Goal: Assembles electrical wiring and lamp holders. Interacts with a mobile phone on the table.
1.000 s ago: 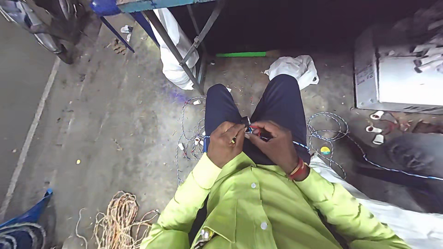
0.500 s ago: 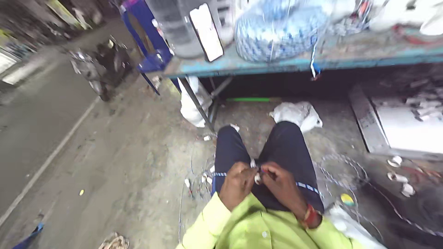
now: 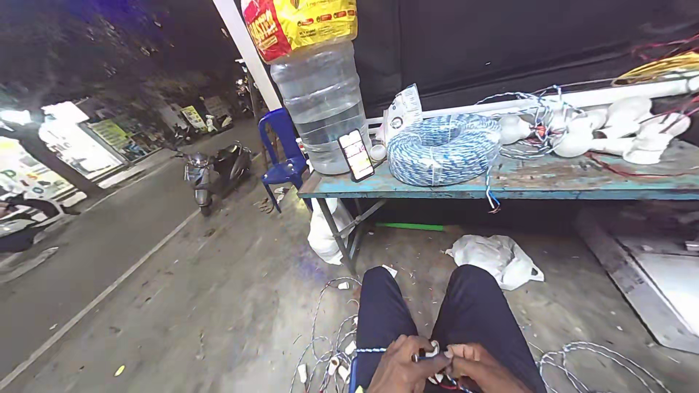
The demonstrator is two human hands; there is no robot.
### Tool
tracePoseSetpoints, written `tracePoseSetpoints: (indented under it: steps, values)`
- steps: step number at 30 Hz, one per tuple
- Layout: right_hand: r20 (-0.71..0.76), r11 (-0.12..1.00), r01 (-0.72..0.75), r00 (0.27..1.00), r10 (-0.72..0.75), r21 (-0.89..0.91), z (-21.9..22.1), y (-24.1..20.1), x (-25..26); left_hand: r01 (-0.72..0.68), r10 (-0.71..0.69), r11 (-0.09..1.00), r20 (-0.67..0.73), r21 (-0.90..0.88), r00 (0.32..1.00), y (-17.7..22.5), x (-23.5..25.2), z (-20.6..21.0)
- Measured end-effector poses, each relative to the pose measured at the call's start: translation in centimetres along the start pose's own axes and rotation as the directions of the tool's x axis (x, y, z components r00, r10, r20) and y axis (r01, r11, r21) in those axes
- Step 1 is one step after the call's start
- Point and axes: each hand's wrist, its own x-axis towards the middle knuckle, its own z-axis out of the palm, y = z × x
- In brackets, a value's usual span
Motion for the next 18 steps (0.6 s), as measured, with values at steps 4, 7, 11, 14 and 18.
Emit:
tracePoseSetpoints:
  steps: [4,7,11,14,18]
  values:
    - [0.135,0.998,-0.054,0.99,0.05,0.026,-1.0,1.1,0.4,0.026,0.013,0.961,0.14,-0.274,0.99,-0.6,0.4,-1.2]
    - [0.171,0.981,-0.135,0.979,0.11,0.138,-1.1,2.0,0.9,0.002,0.023,0.978,0.118,-0.206,0.993,-0.6,0.2,-1.3]
    - [0.157,0.951,-0.154,0.981,0.114,0.268,-1.4,2.1,1.0,-0.043,0.039,0.997,0.054,0.069,0.998,-0.7,0.1,-0.7]
    - [0.131,0.958,-0.15,0.984,0.121,0.245,-1.3,1.9,0.7,-0.065,0.055,0.985,0.066,0.16,0.996,-0.6,0.1,-0.5]
    - [0.121,0.977,-0.124,0.987,0.104,0.174,-1.2,2.1,0.5,-0.237,0.242,0.904,0.029,0.357,0.97,-2.0,-0.8,0.0]
